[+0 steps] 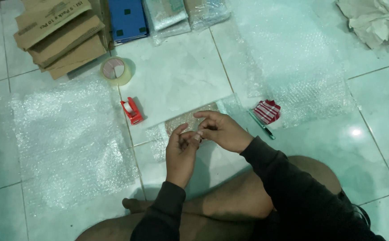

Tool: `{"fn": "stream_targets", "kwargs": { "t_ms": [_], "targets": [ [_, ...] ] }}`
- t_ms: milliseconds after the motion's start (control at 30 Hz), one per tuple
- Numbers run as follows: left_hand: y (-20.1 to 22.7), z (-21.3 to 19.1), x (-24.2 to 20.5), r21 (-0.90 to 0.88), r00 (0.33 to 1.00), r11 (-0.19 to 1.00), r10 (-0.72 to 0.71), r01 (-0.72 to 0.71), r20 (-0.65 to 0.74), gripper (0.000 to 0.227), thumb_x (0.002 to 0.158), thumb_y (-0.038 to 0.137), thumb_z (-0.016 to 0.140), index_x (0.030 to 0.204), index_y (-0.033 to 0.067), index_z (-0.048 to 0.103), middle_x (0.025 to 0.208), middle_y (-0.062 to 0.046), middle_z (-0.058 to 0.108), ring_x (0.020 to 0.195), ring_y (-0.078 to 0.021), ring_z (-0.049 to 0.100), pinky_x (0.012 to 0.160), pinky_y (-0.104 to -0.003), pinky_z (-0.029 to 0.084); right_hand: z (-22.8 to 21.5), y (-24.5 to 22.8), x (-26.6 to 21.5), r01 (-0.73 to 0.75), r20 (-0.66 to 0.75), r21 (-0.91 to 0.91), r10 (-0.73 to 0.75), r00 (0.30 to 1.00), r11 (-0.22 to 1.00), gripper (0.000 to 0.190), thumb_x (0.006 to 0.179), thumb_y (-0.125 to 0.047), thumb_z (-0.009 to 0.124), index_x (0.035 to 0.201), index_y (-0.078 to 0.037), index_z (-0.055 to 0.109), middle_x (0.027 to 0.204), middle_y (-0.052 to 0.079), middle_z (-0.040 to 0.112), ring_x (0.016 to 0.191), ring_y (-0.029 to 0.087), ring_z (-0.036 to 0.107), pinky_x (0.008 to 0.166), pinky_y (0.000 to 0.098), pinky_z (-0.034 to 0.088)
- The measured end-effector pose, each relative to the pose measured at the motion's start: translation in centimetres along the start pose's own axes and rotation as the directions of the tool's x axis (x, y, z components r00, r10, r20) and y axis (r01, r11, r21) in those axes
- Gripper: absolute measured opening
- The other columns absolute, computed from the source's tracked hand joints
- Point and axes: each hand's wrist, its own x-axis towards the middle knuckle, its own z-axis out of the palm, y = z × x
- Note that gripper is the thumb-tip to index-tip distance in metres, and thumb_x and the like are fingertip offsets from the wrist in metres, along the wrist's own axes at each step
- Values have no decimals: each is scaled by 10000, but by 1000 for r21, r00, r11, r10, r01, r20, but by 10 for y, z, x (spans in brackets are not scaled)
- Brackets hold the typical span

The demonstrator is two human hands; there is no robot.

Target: Wrapping a small mirror in bubble wrap and securing it with tape.

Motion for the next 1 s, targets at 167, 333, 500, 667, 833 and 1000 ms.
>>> {"fn": "stream_targets", "kwargs": {
  "t_ms": [167,333,500,667,833,1000],
  "targets": [
    [-2,-7,3,-37,999,998,48,-48,-9,598,973,112,652,1489,3,369,1056,-118,698,929,-153,628,843,-302,530,2,2,0,5,-12,-22,-5,1000,1000,480,967,-115,695,1422,-43,560,990,106,760,880,171,674,809,320,592],
    [6,-8,2,37,999,999,31,-30,-26,543,980,64,605,1475,15,387,1005,-103,725,894,-158,637,838,-317,520,-3,3,3,-2,-22,-72,1,1000,997,455,969,-143,709,1394,-35,590,1015,120,757,895,195,673,793,350,589],
    [0,-6,2,109,999,993,38,-36,-21,573,964,46,604,1476,43,346,983,-97,743,903,-177,651,862,-339,523,-13,1,2,-2,-11,-134,0,1000,991,413,926,-148,751,1321,-62,668,1091,104,745,952,198,677,797,347,585],
    [0,-2,1,123,1000,992,18,-19,12,587,971,52,598,1487,39,318,992,-103,733,896,-181,673,860,-342,539,-15,-7,-2,-9,15,-258,14,1000,966,181,973,-147,689,1105,-49,763,1037,128,765,949,242,698,808,399,599],
    [2,2,-3,193,999,980,51,-50,-2,623,967,61,596,1491,32,260,1118,-170,712,983,-242,690,880,-375,542,-27,-20,-3,-12,-26,-311,5,1000,950,158,970,-161,692,1056,-65,783,1062,130,764,995,273,704,854,421,597],
    [13,15,-9,655,972,755,-179,36,152,697,955,264,614,1545,44,316,1427,-161,557,1336,-302,566,1074,-408,540,-55,-20,-6,11,-201,-324,-80,976,946,127,944,-156,720,1030,-97,792,1054,96,774,991,236,715,824,374,609]
  ]
}}
